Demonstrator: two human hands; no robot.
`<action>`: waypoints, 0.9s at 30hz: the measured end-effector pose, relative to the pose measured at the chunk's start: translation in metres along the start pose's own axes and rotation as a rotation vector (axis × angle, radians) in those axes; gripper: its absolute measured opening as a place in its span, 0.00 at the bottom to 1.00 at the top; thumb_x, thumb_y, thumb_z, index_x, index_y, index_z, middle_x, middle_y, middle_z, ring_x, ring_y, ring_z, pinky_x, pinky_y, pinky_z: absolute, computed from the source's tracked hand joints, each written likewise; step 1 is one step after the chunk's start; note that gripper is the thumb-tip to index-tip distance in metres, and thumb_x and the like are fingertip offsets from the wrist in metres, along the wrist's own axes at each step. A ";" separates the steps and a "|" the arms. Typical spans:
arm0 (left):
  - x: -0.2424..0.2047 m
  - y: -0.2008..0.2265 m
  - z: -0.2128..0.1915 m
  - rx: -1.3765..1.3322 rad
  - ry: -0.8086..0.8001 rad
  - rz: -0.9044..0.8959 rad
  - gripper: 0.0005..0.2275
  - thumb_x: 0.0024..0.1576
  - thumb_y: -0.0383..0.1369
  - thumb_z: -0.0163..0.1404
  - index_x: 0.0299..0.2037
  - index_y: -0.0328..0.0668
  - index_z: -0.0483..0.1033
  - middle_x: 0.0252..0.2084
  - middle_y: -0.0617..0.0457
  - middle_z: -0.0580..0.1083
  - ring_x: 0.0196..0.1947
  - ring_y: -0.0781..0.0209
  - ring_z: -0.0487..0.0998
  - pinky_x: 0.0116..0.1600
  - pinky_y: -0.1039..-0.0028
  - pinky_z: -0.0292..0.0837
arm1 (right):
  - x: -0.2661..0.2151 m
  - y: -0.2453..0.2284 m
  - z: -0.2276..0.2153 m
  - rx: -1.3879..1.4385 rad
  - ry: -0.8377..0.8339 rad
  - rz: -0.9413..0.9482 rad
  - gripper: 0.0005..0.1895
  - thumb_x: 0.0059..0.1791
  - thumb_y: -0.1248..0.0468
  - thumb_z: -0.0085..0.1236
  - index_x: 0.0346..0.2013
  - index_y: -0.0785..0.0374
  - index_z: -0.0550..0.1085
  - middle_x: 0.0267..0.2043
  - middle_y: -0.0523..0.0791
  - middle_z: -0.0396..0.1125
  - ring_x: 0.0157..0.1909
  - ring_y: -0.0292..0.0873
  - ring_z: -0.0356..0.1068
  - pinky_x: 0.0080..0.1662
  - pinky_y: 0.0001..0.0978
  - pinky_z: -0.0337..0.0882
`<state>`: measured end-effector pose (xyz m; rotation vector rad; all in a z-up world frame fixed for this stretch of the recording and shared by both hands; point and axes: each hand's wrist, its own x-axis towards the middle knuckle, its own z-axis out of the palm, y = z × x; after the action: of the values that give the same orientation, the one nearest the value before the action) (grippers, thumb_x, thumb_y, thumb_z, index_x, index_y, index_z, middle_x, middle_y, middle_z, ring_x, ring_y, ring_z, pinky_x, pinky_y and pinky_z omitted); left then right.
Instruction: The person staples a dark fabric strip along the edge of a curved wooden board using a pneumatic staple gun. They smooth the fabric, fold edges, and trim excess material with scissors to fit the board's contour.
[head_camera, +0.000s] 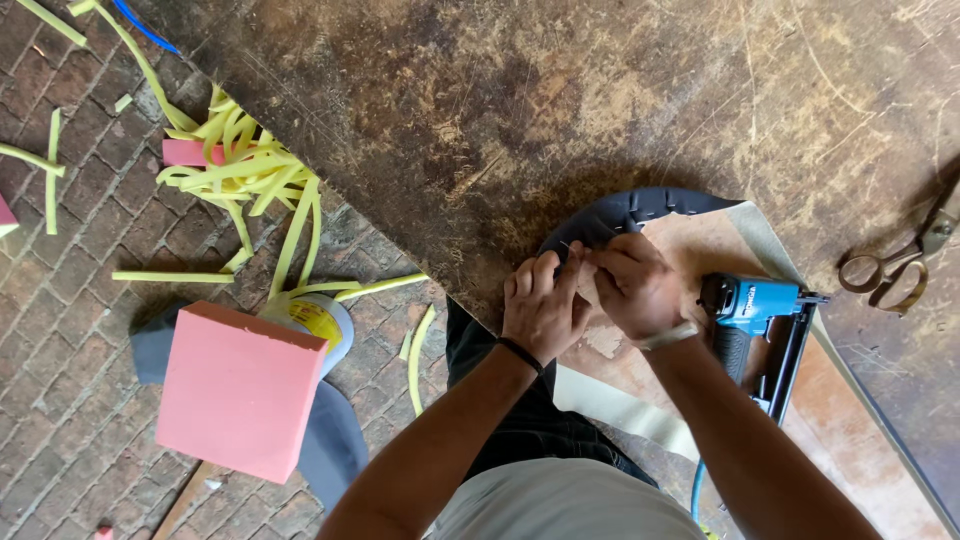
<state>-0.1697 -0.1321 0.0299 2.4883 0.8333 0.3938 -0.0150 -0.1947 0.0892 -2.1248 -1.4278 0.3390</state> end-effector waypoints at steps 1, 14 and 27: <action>0.003 -0.001 0.001 0.023 0.009 0.009 0.33 0.52 0.42 0.57 0.70 0.41 0.66 0.55 0.48 0.60 0.58 0.50 0.61 0.61 0.57 0.60 | -0.008 -0.003 -0.014 0.013 -0.039 -0.029 0.11 0.44 0.72 0.63 0.40 0.58 0.81 0.46 0.47 0.71 0.48 0.46 0.74 0.47 0.36 0.78; 0.001 -0.001 -0.008 -0.070 0.017 0.086 0.28 0.54 0.42 0.55 0.65 0.39 0.71 0.55 0.54 0.65 0.55 0.55 0.65 0.57 0.59 0.62 | -0.140 0.039 -0.091 -0.218 -0.043 0.823 0.43 0.42 0.67 0.66 0.62 0.70 0.49 0.47 0.61 0.65 0.42 0.58 0.72 0.41 0.52 0.75; -0.001 -0.005 -0.008 -0.105 0.099 0.065 0.23 0.53 0.42 0.57 0.57 0.41 0.76 0.55 0.53 0.66 0.55 0.54 0.64 0.55 0.62 0.64 | 0.078 -0.085 -0.088 -0.243 -0.901 0.786 0.15 0.47 0.58 0.62 0.30 0.70 0.76 0.22 0.51 0.76 0.22 0.44 0.76 0.32 0.38 0.77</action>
<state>-0.1761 -0.1269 0.0340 2.4195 0.7516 0.5730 -0.0064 -0.1264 0.2168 -2.8333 -0.9472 1.6507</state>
